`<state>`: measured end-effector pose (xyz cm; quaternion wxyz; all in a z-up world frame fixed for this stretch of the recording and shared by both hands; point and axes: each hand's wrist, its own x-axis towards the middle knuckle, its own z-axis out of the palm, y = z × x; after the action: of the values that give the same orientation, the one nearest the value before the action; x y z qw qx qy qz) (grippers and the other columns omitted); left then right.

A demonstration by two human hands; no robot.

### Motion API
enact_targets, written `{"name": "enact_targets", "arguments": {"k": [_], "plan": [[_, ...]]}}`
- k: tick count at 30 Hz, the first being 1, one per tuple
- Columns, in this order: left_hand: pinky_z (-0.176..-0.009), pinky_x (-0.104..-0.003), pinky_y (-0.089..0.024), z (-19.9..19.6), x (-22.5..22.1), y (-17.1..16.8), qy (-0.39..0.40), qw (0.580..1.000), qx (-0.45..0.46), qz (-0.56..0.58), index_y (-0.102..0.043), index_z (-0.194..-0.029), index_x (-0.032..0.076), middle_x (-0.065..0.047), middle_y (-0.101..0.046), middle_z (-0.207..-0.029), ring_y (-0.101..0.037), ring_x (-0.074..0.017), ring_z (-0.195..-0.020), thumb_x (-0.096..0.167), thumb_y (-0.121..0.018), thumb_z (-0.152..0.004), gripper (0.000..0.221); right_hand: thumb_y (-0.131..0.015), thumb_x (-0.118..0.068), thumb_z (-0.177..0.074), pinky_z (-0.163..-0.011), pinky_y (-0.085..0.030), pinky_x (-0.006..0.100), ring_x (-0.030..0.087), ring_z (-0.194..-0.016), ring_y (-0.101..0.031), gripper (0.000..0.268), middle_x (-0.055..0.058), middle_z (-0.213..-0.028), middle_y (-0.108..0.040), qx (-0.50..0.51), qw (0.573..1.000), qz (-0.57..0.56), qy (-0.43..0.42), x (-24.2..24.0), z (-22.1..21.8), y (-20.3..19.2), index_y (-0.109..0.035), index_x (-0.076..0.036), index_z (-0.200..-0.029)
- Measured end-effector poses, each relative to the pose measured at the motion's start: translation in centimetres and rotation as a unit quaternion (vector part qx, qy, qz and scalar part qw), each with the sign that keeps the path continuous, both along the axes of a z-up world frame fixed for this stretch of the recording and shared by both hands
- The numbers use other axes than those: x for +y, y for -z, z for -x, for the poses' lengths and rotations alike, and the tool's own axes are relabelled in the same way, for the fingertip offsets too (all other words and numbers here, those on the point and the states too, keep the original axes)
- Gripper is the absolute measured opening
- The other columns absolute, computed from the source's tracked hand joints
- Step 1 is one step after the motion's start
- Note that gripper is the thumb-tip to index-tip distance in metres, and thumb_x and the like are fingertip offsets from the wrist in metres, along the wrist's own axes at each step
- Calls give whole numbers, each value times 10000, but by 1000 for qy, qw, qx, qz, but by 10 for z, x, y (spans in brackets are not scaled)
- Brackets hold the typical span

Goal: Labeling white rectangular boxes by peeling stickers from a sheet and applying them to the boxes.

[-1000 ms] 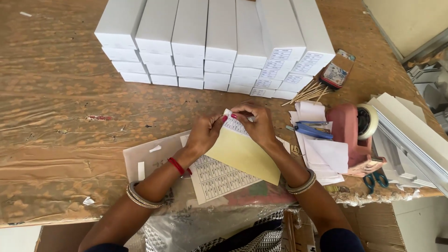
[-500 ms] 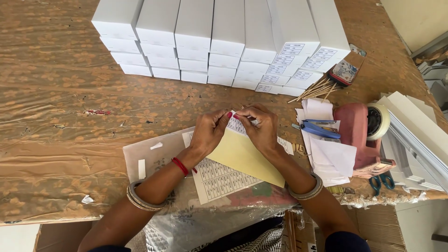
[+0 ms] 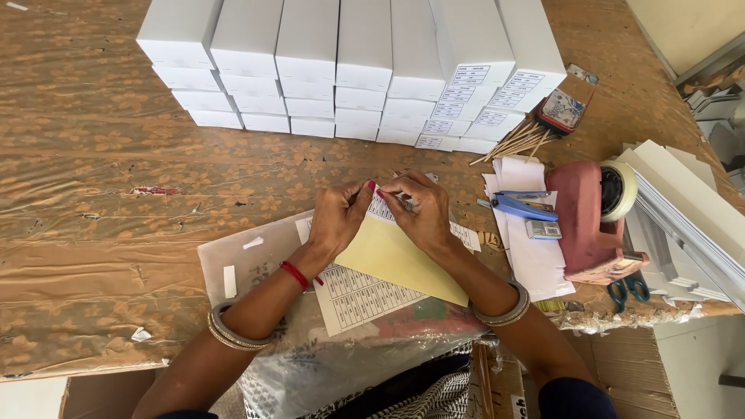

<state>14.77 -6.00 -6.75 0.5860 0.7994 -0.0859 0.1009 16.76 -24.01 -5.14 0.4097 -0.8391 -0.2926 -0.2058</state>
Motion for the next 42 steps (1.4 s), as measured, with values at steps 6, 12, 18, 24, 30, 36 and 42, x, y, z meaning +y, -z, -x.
{"name": "enact_targets", "arguments": {"k": [6,12,18,24,30,36,42], "plan": [[-397,-287,-363,-3,3,-1,-17,998,39,40,-720,-780,-13,-16,-589,-537,-470,-41,-451,217,-597,-1031,362,-825,-5,-829,-656,-575,334,221,-839,-740,156,101,-1006,-718,-60,997,40,-4,-1,0,-3,-746,-46,-957],[-418,-285,-416,-15,15,17,-22,990,109,85,-723,-764,-16,-56,-655,-578,-519,-57,-459,255,-590,-1045,412,-806,-6,-837,-800,-603,386,255,-942,-716,201,72,-1045,-643,-252,955,94,-128,-17,1,-22,-662,-55,-969],[-407,-291,-397,-9,12,4,-24,995,93,40,-696,-712,14,-44,-636,-543,-512,-56,-432,244,-595,-1029,404,-754,-4,-909,-904,-570,407,299,-1093,-676,286,139,-1219,-652,-78,993,63,-65,-13,-4,-27,-679,19,-1184],[-424,-323,-338,-8,5,20,-5,1000,24,18,-637,-672,-21,-89,-554,-534,-419,-65,-480,200,-620,-1052,439,-840,-118,-822,-848,-587,382,263,-1039,-711,260,116,-1183,-676,45,994,59,-79,-2,-6,-19,-703,-32,-1025],[-418,-302,-412,-3,9,-3,6,993,102,61,-663,-703,-2,-36,-624,-552,-516,-57,-459,223,-576,-1037,412,-849,-99,-848,-829,-513,414,278,-923,-675,202,80,-966,-709,-134,979,146,-45,-1,3,-18,-663,-71,-921],[-494,-317,-451,0,11,-2,30,990,132,50,-629,-1065,41,-74,-663,-645,-556,-81,-525,188,-583,-1041,156,-775,-64,-909,-783,-458,417,280,-708,-630,153,85,-772,-657,-59,977,195,-57,2,7,-18,-623,-70,-903],[-636,-334,-534,-12,10,13,83,983,155,45,-761,-1082,55,-61,-738,-746,-646,-104,-614,194,-527,-948,303,-700,-4,-914,-839,-473,437,296,-729,-637,175,114,-856,-670,-64,977,186,-82,-3,5,-12,-540,-44,-973]]}}
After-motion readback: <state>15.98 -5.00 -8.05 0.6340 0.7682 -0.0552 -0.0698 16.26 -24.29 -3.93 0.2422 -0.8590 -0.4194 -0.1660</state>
